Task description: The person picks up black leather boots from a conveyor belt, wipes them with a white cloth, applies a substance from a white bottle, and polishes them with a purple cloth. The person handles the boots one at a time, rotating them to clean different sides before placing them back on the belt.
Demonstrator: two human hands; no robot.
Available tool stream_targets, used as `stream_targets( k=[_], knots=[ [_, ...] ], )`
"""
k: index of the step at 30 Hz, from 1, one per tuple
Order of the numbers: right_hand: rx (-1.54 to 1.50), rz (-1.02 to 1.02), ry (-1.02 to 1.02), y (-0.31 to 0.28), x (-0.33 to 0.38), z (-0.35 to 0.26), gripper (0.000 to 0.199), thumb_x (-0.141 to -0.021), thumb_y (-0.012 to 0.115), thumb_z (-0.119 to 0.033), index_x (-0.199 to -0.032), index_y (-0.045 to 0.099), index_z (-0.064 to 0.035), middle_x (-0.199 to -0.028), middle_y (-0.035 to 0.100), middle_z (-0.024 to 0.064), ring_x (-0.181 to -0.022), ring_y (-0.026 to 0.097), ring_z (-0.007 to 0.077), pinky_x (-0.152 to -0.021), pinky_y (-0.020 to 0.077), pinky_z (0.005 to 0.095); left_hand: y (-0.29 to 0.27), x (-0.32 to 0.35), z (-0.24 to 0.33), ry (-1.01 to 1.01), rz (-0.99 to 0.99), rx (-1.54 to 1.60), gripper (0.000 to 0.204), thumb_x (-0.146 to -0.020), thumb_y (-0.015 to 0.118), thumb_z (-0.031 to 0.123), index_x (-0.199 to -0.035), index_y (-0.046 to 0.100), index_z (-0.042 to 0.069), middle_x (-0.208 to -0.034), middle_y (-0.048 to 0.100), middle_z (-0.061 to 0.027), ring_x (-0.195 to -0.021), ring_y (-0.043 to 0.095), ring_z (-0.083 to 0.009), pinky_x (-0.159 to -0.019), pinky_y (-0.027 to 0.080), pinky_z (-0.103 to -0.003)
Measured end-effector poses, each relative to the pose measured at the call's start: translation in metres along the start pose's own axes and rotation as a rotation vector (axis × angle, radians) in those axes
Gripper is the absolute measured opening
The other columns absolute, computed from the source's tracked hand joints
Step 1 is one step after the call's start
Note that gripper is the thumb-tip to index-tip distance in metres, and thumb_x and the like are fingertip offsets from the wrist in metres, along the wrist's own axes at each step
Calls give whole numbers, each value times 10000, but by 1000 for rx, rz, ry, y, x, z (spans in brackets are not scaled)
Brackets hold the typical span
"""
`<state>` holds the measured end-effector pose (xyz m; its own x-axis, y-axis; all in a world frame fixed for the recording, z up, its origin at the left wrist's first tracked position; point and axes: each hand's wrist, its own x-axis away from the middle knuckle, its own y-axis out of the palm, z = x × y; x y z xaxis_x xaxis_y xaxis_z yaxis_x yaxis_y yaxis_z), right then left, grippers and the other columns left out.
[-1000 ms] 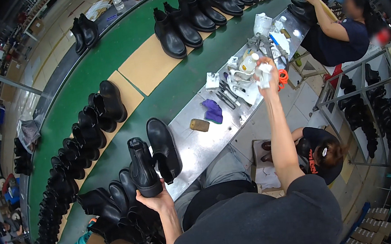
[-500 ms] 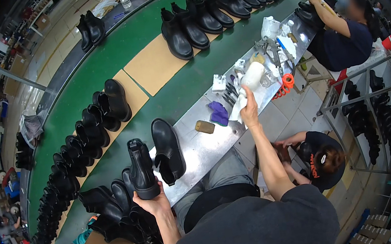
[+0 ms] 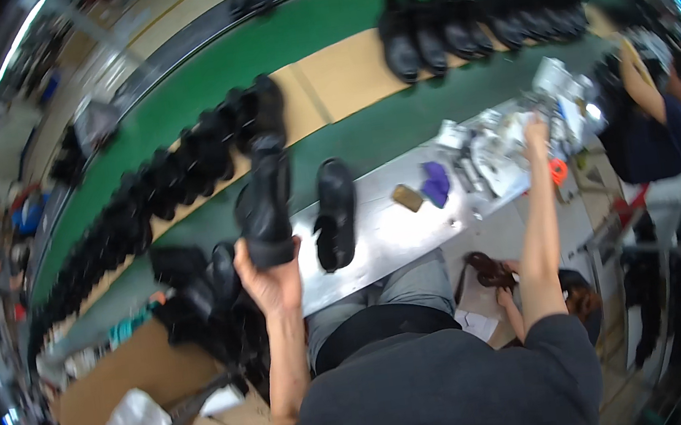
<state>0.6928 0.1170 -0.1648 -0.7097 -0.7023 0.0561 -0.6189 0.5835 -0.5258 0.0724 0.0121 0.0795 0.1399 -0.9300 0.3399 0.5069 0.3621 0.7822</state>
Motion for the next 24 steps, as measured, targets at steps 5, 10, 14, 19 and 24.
stream_targets(
  k=[5, 10, 14, 19, 24],
  knots=[
    [-801, -890, -223, 35, 279, -272, 557, -965, 441, -391, -1334, 441, 26, -980, 681, 151, -710, 641, 157, -626, 530, 288, 21, -14, -13, -21, -168, -94, 437, -916, 502, 414, -1210, 519, 91, -1195, 580, -94, -1070, 561, -221, -887, 448, -448],
    [-645, -865, -369, 113, 390, -325, 422, -859, 608, -62, -1261, 521, 33, -1122, 606, 133, -919, 601, 124, -760, 487, 239, 14, -10, -33, 183, -226, -106, 548, -957, 480, 294, -1411, 265, 76, -1285, 494, -109, -1191, 498, -227, -1021, 391, -408],
    [-860, -1076, -73, 115, 397, -329, 380, -861, 618, -21, -1221, 525, 59, -1029, 633, 56, -860, 601, 92, -743, 487, 220, 23, -3, -32, 567, -170, -376, 644, -959, 456, 273, -1472, 128, 65, -1386, 369, -138, -1272, 404, -228, -1084, 305, -402],
    [-896, -1096, -58, 108, 397, -337, 310, -866, 618, -51, -1157, 565, 39, -951, 639, 29, -795, 589, 61, -669, 476, 199, 6, -7, -28, 702, -173, -731, 768, -945, 452, 233, -1476, -70, 47, -1458, 74, -169, -1334, 234, -260, -1097, 239, -401],
    [-710, -1050, -80, 105, 394, -350, 292, -815, 686, -67, -1070, 603, 47, -922, 660, 56, -812, 601, 83, -694, 489, 233, 20, 7, -28, 906, -164, -1053, 917, -861, 506, 201, -1430, -164, -61, -1441, -146, -258, -1369, 21, -370, -1102, 156, -472]
  ],
)
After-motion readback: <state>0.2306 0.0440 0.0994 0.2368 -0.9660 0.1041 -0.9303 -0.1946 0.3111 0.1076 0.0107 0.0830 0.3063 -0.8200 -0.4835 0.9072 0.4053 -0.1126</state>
